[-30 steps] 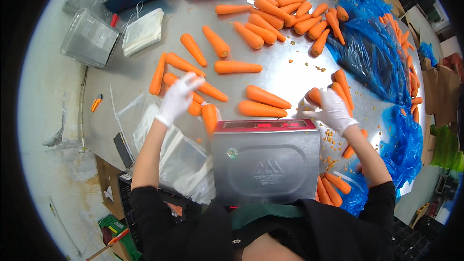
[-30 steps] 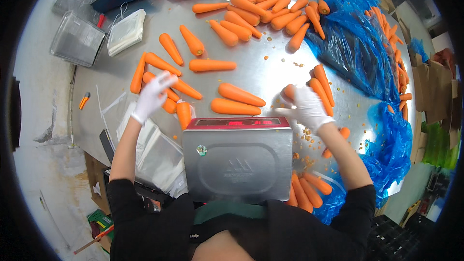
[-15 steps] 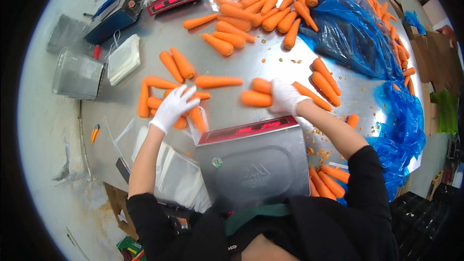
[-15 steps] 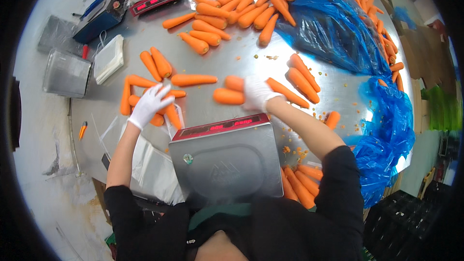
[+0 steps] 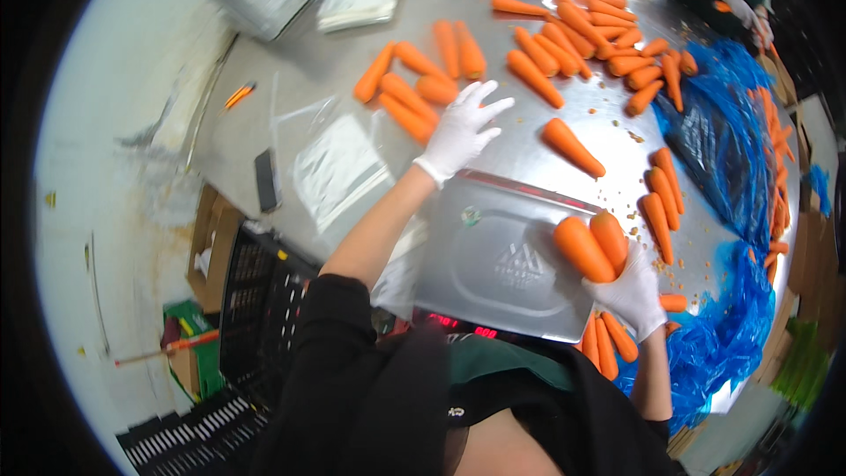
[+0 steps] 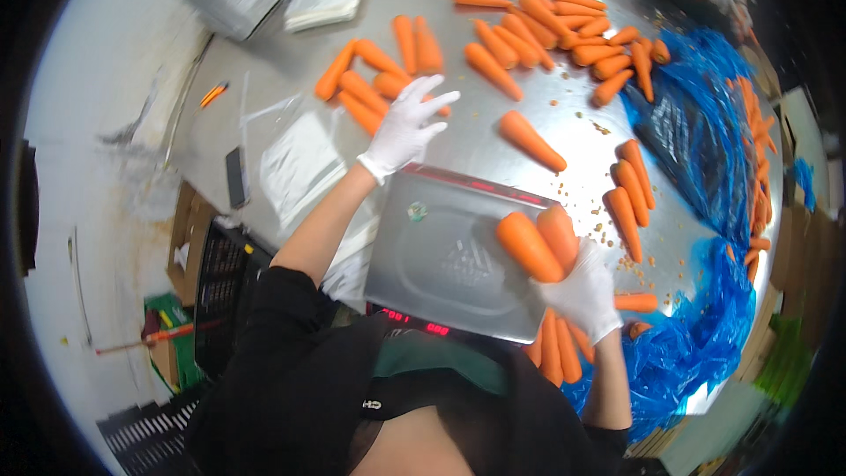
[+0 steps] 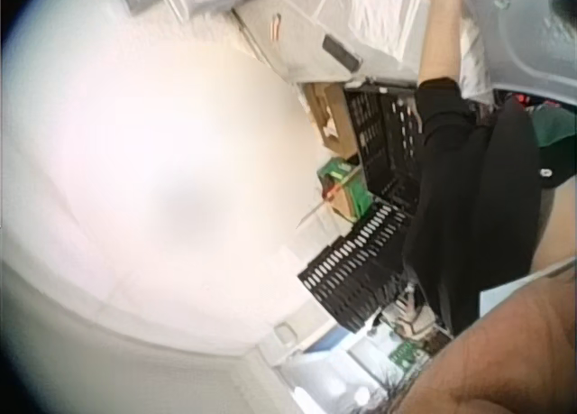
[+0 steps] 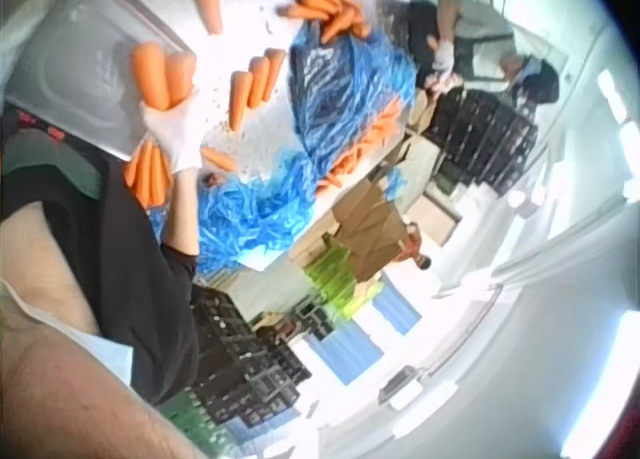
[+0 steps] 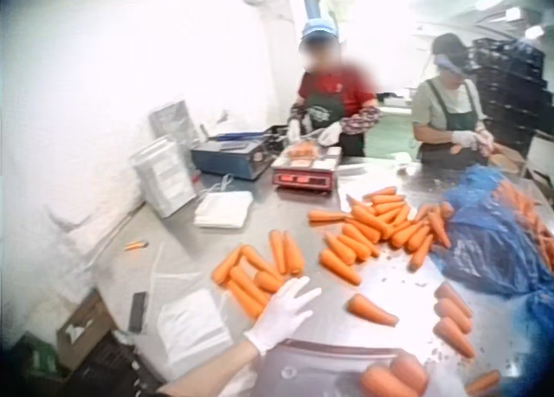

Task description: The person weighs carrots on a digital scale, places them into plastic bags, and then puts the filled bags into a black crate.

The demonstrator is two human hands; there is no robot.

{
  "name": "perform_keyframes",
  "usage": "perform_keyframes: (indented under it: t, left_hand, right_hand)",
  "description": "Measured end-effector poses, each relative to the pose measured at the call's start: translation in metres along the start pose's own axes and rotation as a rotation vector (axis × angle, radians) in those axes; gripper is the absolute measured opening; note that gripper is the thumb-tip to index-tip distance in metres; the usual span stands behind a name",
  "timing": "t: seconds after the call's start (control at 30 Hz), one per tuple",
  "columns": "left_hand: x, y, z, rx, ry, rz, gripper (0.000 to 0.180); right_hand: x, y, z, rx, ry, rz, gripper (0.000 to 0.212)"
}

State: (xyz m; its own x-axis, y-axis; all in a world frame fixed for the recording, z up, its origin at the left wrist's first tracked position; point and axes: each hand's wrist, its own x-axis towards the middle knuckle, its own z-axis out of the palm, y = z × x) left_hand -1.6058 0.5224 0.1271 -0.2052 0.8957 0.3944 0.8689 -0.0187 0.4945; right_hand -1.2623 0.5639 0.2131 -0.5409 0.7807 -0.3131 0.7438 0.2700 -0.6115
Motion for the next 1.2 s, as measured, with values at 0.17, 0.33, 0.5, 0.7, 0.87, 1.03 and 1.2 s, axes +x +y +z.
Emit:
perform_keyframes:
  t: [0.17,0.33,0.5,0.7,0.87,1.03,1.2]
  left_hand:
    - [-0.158,-0.022,-0.089,0.111,0.036,-0.336,0.032]
    - [-0.271,-0.025,-0.113,-0.042,0.034,-0.63,0.023]
    - [-0.313,-0.057,-0.068,0.242,-0.011,-0.377,0.013]
    - [-0.258,-0.041,-0.133,0.044,0.446,-0.439,0.015]
    - [-0.299,-0.059,-0.111,0.116,0.107,-0.352,0.015]
    - [-0.307,-0.059,-0.078,0.105,0.073,-0.416,0.011]
    - [-0.296,-0.088,-0.087,-0.19,0.202,-0.637,0.009]
  right_hand:
    - [-0.014,-0.019,0.07,-0.14,0.097,-0.118,0.063]
    - [-0.004,-0.02,0.088,-0.155,0.313,-0.318,0.072]
    - [-0.018,-0.029,0.097,-0.249,0.209,-0.22,0.064]
    - [-0.024,-0.035,0.1,-0.227,0.182,-0.106,0.056]
    - [-0.028,-0.051,0.099,0.003,0.075,0.018,0.055]
    - [-0.065,-0.097,0.1,0.588,-0.342,-0.022,0.037]
    - [-0.088,-0.15,0.142,1.121,-0.756,-0.013,0.033]
